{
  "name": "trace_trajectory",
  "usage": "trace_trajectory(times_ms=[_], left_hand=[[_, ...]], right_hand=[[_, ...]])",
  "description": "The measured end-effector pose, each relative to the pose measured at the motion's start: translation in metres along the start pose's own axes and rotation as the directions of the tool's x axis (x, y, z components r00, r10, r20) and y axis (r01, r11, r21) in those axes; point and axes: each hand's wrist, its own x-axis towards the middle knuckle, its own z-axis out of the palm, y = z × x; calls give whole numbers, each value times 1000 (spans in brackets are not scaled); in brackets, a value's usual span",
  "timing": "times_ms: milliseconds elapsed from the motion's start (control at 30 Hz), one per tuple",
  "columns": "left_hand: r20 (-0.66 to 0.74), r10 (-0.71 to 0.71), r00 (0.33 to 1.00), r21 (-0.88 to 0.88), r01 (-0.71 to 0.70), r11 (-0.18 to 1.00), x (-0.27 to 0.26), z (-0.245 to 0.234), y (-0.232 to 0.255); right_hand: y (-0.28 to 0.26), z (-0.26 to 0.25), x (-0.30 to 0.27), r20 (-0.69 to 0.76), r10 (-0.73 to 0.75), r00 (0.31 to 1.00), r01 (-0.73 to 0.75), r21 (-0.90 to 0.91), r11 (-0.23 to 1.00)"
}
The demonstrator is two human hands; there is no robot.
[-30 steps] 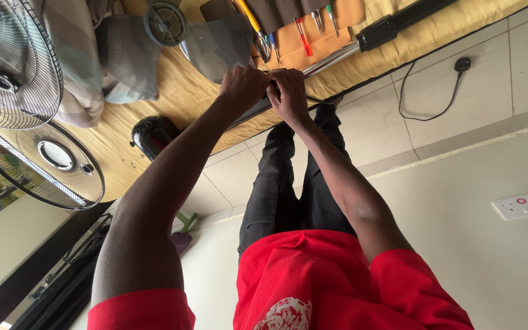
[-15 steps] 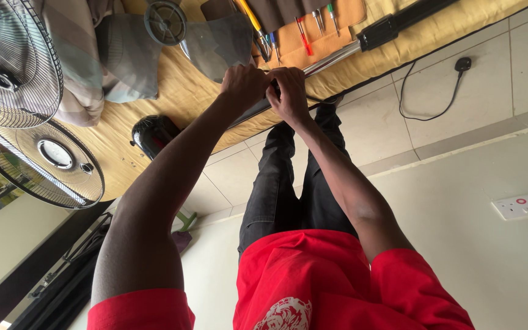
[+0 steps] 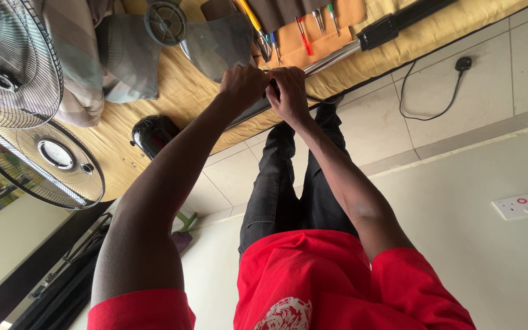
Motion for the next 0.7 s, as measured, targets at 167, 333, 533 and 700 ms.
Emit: trace_trajectory(times_ms=[167,333,533,700], left_hand=[[-290,132,948,136,-96,986,-8,-8,-3],[-523,460,718,378,-289,880,-6,10,-12],[-182,99,978,109,-80,991,2,15,4],[-354,203,913,205,-136,969,-11,19,-9]], right_hand=[[6,9,-2,5,39,999,-39,-24,999],[2,5,0,19,15,1000,-13,-84,996],[-2,2,2,4,10,1000,-10,-4,1000],[1,3,0,2,-3,1000,4,-20,1000]])
